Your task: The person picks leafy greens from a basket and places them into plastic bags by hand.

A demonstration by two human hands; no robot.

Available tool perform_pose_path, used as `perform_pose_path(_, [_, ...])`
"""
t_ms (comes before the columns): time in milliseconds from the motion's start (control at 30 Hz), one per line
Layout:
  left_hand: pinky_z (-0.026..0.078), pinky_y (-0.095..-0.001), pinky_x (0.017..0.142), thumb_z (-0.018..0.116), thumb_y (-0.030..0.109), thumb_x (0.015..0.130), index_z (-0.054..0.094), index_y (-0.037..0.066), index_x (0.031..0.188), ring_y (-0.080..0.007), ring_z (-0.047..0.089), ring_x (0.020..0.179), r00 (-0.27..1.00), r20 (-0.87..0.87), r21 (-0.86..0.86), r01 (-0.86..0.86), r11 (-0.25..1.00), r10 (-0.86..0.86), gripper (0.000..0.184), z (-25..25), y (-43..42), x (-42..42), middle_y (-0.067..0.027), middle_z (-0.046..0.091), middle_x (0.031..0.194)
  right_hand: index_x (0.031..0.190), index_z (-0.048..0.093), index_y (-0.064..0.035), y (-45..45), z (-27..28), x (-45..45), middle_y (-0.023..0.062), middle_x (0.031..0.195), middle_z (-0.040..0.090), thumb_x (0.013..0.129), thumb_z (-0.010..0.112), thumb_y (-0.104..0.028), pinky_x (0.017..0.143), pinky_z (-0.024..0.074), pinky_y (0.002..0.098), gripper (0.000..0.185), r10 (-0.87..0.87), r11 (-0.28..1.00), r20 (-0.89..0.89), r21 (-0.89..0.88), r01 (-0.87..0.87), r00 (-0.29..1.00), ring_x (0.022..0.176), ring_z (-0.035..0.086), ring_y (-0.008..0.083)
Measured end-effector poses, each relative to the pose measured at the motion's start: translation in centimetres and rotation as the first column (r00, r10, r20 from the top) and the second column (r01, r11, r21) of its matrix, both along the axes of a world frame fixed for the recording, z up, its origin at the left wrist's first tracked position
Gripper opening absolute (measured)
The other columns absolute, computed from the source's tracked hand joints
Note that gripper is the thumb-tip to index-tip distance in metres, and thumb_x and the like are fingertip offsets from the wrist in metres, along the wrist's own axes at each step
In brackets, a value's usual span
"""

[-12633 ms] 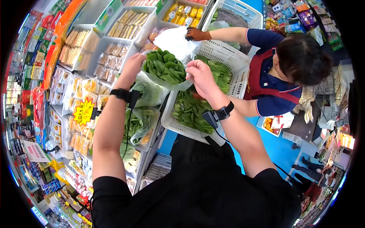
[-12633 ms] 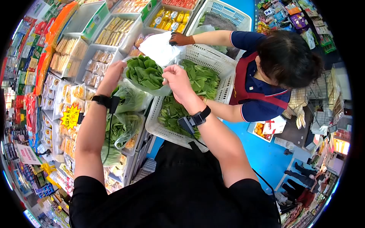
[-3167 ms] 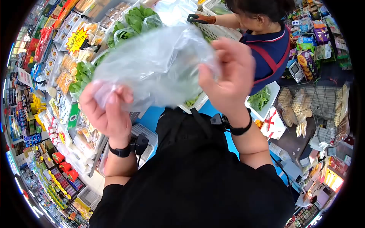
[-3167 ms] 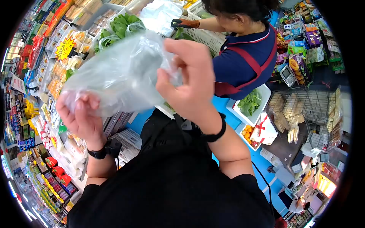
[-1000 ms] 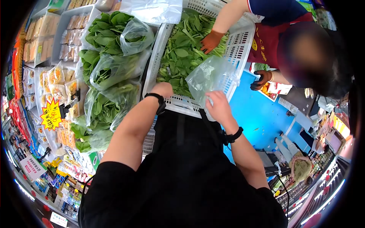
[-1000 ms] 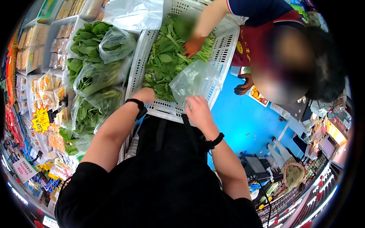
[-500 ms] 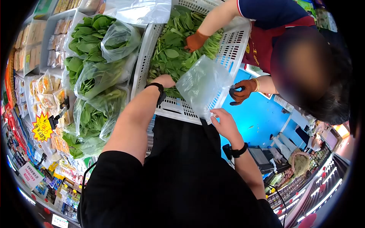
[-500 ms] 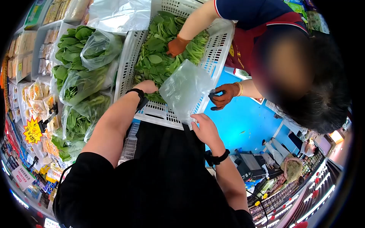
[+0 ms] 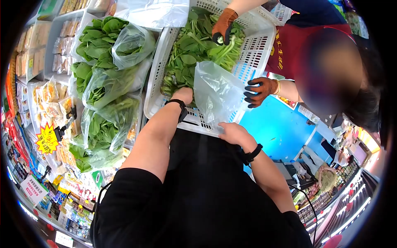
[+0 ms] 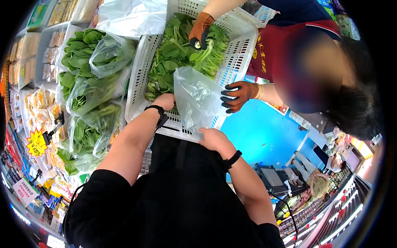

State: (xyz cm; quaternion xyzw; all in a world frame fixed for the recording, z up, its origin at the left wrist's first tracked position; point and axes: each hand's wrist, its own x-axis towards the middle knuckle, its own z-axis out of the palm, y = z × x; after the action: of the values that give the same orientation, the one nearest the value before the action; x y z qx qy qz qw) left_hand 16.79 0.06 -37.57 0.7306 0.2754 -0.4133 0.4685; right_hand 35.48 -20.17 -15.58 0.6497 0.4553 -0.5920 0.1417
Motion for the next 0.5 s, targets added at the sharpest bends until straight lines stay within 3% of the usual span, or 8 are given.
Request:
perform_pose_path(67, [0.057, -0.0538, 0.106, 0.059, 0.008, 0.096, 0.074, 0.005, 0.131, -0.0428, 0.068, 0.128, 0.958, 0.065, 0.345, -0.284, 0.895, 0.279, 0.038, -0.2, 0.8, 0.3, -0.0229, 0.069, 0.139, 0.145, 0.066, -0.0093, -0.9, -0.2, -0.3, 0.0242, 0.120, 0.077, 0.097, 0.075, -0.029, 0.099, 0.0578, 0.0522, 0.053, 0.012, 0.999, 0.044, 0.037, -0.014, 0.999, 0.116, 0.073, 0.0429])
perform_pose_path(133, [0.057, -0.0544, 0.105, 0.062, 0.013, 0.098, 0.072, 0.005, 0.126, -0.0432, 0.064, 0.131, 0.942, 0.124, 0.426, -0.335, 0.841, 0.312, 0.031, 2.0, 2.4, 1.2, -0.0206, 0.064, 0.140, 0.139, 0.068, -0.0071, -0.8, 0.3, -0.3, 0.0237, 0.118, 0.078, 0.096, 0.075, -0.025, 0.097, 0.0582, 0.0529, 0.047, -0.027, 0.999, 0.035, 0.048, 0.025, 0.999, 0.114, 0.073, 0.0436])
perform_pose_path(200, [0.053, -0.0555, 0.110, 0.070, 0.023, 0.096, 0.068, 0.002, 0.128, -0.0452, 0.057, 0.138, 0.915, 0.232, 0.538, -0.404, 0.740, 0.331, 0.039, 3.3, 4.5, 2.1, -0.0235, 0.057, 0.148, 0.138, 0.068, -0.0069, -0.8, 1.1, -0.1, 0.0243, 0.117, 0.078, 0.096, 0.075, -0.024, 0.097, 0.0582, 0.0530, 0.046, -0.037, 0.998, 0.022, 0.043, 0.036, 0.999, 0.114, 0.073, 0.0440])
perform_pose_path(333, [0.051, -0.0558, 0.113, 0.071, 0.026, 0.097, 0.056, 0.003, 0.146, -0.0445, 0.052, 0.144, 0.907, 0.221, 0.612, -0.415, 0.673, 0.358, 0.056, 3.9, 6.8, 3.0, -0.0217, 0.049, 0.158, 0.137, 0.068, -0.0063, -1.1, 1.8, 0.1, 0.0249, 0.113, 0.077, 0.097, 0.074, -0.024, 0.095, 0.0568, 0.0531, 0.044, -0.041, 0.999, 0.009, 0.029, 0.041, 0.999, 0.110, 0.072, 0.0448])
perform_pose_path(400, [0.053, -0.0539, 0.112, 0.068, 0.025, 0.099, 0.041, 0.005, 0.162, -0.0401, 0.049, 0.149, 0.922, 0.069, 0.628, -0.336, 0.702, 0.380, 0.072, 2.8, 7.5, 3.0, -0.0198, 0.041, 0.168, 0.135, 0.069, -0.0063, -0.7, 2.7, 0.3, 0.0250, 0.114, 0.077, 0.096, 0.074, -0.023, 0.095, 0.0573, 0.0532, 0.043, -0.069, 0.997, 0.026, 0.028, 0.068, 0.997, 0.111, 0.072, 0.0449])
perform_pose_path(433, [0.049, -0.0544, 0.118, 0.070, 0.029, 0.101, 0.029, 0.006, 0.169, -0.0402, 0.046, 0.152, 0.894, -0.031, 0.548, -0.359, 0.755, 0.447, 0.083, 2.3, 7.9, 3.3, -0.0195, 0.032, 0.175, 0.133, 0.070, -0.0062, -0.5, 3.2, 0.3, 0.0252, 0.115, 0.078, 0.095, 0.075, -0.023, 0.096, 0.0579, 0.0534, 0.042, -0.096, 0.995, 0.039, 0.024, 0.095, 0.995, 0.112, 0.072, 0.0451])
perform_pose_path(500, [0.048, -0.0548, 0.119, 0.071, 0.031, 0.101, 0.031, 0.006, 0.169, -0.0407, 0.045, 0.153, 0.867, -0.057, 0.488, -0.408, 0.772, 0.494, 0.082, 2.7, 8.4, 3.5, -0.0190, 0.031, 0.175, 0.133, 0.070, -0.0061, -0.4, 3.7, 0.5, 0.0253, 0.115, 0.077, 0.096, 0.075, -0.023, 0.096, 0.0577, 0.0535, 0.041, -0.124, 0.992, 0.047, 0.030, 0.122, 0.991, 0.112, 0.072, 0.0452])
